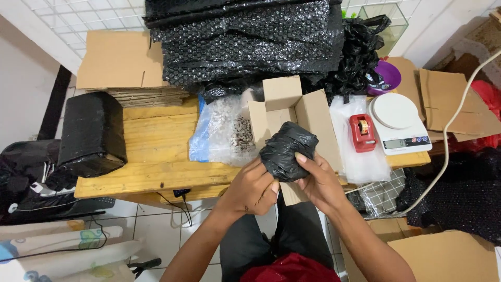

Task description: Wrapping a small electronic item in a plastic bag, placing it in a cardboard box, and then wrapping the box in bubble wrap for shipping.

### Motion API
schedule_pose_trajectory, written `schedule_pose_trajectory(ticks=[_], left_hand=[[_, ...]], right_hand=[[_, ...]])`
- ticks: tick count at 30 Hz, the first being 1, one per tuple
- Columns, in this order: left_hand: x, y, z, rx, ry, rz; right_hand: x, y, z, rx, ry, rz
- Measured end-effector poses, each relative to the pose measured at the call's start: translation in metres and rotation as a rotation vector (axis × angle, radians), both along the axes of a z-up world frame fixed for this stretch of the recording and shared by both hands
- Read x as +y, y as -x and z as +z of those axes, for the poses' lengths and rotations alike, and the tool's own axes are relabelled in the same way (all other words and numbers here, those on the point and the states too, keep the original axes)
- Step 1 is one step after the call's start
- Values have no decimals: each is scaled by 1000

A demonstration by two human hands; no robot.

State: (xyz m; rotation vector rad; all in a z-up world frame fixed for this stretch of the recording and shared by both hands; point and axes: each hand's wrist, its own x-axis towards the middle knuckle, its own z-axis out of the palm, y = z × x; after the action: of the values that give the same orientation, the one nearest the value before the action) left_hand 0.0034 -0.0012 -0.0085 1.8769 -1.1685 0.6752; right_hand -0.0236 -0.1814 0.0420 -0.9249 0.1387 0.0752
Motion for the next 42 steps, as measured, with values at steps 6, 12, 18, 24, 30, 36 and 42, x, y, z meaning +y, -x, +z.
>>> schedule_pose_trajectory(ticks=[6,12,18,24,30,36,42], left_hand=[[-11,9,8,114,255,11],[-4,16,33,95,403,175],[7,15,45,332,294,56],[2,11,15,268,275,100],[7,13,17,324,195,264],[11,16,19,731,114,376],[7,17,21,848,147,345]], right_hand=[[-4,-3,-16,29,-75,-47],[-2,-4,0,26,-163,-37],[3,0,6,49,-152,104],[10,-6,22,149,26,54],[7,-14,52,212,170,23],[-22,-58,3,55,702,89],[-12,-74,-6,-35,1177,207]])
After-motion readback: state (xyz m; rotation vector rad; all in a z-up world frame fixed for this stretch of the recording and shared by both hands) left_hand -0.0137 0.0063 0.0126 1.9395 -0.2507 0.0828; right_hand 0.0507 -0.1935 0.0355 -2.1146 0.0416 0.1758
